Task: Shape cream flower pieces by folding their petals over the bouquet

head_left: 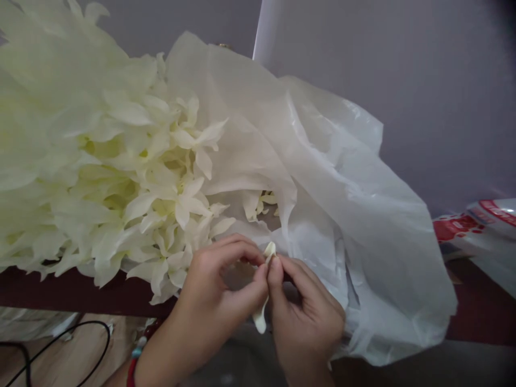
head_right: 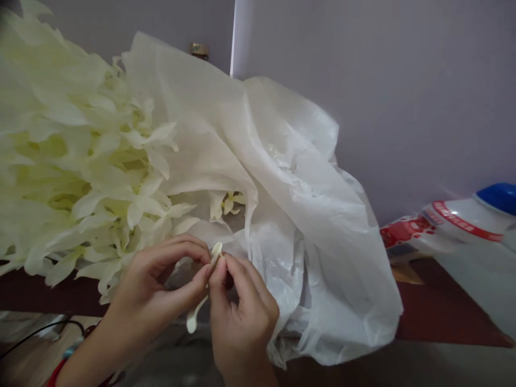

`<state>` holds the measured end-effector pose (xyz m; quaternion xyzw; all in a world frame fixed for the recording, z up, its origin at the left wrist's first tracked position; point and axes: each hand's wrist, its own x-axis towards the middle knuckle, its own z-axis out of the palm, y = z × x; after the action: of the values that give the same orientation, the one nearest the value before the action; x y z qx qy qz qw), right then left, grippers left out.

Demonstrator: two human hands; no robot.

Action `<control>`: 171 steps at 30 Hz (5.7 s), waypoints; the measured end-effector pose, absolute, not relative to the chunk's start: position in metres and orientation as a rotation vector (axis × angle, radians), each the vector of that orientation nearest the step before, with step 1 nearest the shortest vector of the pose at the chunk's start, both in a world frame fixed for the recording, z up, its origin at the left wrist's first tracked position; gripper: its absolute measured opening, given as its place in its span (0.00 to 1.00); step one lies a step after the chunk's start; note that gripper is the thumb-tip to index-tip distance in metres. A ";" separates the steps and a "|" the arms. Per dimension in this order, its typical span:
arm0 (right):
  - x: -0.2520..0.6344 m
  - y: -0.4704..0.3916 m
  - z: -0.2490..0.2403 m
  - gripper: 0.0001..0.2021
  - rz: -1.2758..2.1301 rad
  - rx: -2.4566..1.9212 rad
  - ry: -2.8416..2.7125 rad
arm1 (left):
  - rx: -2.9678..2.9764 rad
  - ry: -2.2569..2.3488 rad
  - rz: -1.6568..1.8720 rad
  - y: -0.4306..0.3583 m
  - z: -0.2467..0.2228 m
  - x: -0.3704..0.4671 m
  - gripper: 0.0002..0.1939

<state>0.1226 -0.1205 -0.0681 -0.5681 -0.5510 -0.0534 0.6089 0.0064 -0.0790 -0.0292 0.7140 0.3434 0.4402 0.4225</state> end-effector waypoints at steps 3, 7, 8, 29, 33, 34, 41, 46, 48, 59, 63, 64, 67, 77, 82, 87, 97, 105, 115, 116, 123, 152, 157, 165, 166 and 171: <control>0.124 -0.121 -0.071 0.07 -0.138 -1.266 -1.335 | 1.772 0.899 1.147 -0.080 -0.028 0.008 0.06; 0.124 -0.121 -0.074 0.08 -0.178 -1.256 -1.405 | 1.735 0.945 1.222 -0.083 -0.028 0.007 0.04; 0.124 -0.121 -0.075 0.08 -0.199 -1.265 -1.413 | 1.716 0.941 1.224 -0.083 -0.028 0.007 0.05; 0.119 -0.122 -0.080 0.05 -0.245 -1.314 -1.343 | 1.989 1.005 1.217 -0.092 -0.037 0.012 0.07; 0.122 -0.121 -0.074 0.06 -0.213 -1.389 -1.248 | 1.950 0.977 1.251 -0.098 -0.035 0.011 0.08; 0.123 -0.121 -0.073 0.07 -0.170 -1.397 -1.223 | 1.932 0.974 1.275 -0.100 -0.034 0.011 0.08; 0.126 -0.121 -0.069 0.09 0.281 -1.351 -1.070 | 1.847 0.905 1.261 -0.098 -0.034 0.008 0.07; 0.129 -0.122 -0.065 0.09 0.487 -1.308 -0.996 | 2.072 0.821 1.119 -0.095 -0.027 -0.005 0.09; 0.131 -0.121 -0.064 0.09 0.573 -1.273 -0.979 | 2.128 0.811 1.062 -0.094 -0.023 -0.011 0.13; 0.140 -0.128 -0.076 0.07 0.959 -0.921 -0.944 | 1.927 0.817 1.099 -0.082 -0.018 -0.010 0.12; 0.138 -0.128 -0.078 0.21 0.817 -0.960 -1.140 | 1.675 0.978 1.230 -0.080 -0.020 -0.005 0.13; 0.137 -0.127 -0.078 0.23 0.763 -0.994 -1.180 | 1.637 0.976 1.218 -0.079 -0.020 -0.004 0.13; 0.138 -0.124 -0.077 0.20 0.613 -1.056 -1.273 | 1.594 0.929 1.191 -0.079 -0.018 -0.005 0.12; 0.140 -0.124 -0.067 0.12 0.681 -1.116 -1.251 | 1.775 0.920 1.065 -0.081 -0.011 -0.007 0.10; 0.142 -0.125 -0.066 0.12 0.669 -1.090 -1.277 | 1.789 0.856 1.066 -0.079 -0.010 -0.008 0.11; 0.141 -0.124 -0.066 0.11 0.671 -1.061 -1.263 | 1.757 0.821 1.005 -0.080 -0.008 -0.009 0.13; 0.141 -0.126 -0.071 0.11 0.748 -1.050 -1.215 | 1.944 0.870 1.004 -0.087 -0.014 -0.008 0.08; 0.144 -0.128 -0.073 0.11 0.877 -0.999 -1.202 | 1.769 0.820 0.978 -0.082 -0.013 -0.009 0.11; 0.143 -0.131 -0.072 0.09 1.025 -0.943 -1.030 | 1.901 0.793 0.996 -0.089 -0.013 -0.012 0.09; 0.143 -0.131 -0.072 0.09 1.011 -0.947 -1.035 | 1.914 0.791 0.996 -0.089 -0.013 -0.013 0.09; 0.147 -0.129 -0.073 0.09 0.931 -0.979 -1.146 | 1.841 0.787 0.992 -0.088 -0.013 -0.013 0.12; 0.143 -0.133 -0.070 0.12 0.780 -1.093 -1.274 | 1.702 0.868 0.942 -0.084 -0.013 -0.008 0.08; 0.143 -0.133 -0.069 0.13 0.827 -1.063 -1.221 | 1.755 0.871 1.009 -0.084 -0.015 -0.007 0.08; 0.137 -0.134 -0.071 0.13 0.917 -1.110 -1.009 | 1.777 0.821 0.970 -0.083 -0.015 -0.009 0.10; 0.137 -0.135 -0.071 0.14 0.910 -1.121 -1.004 | 1.784 0.827 0.958 -0.083 -0.015 -0.009 0.09; 0.138 -0.134 -0.071 0.13 0.863 -1.096 -1.038 | 1.811 0.811 0.914 -0.084 -0.018 -0.009 0.08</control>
<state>0.1376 -0.1343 -0.0710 -0.4817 -0.4561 0.3791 0.6451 -0.0090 -0.0839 -0.0179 0.7358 0.3297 0.3715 0.4604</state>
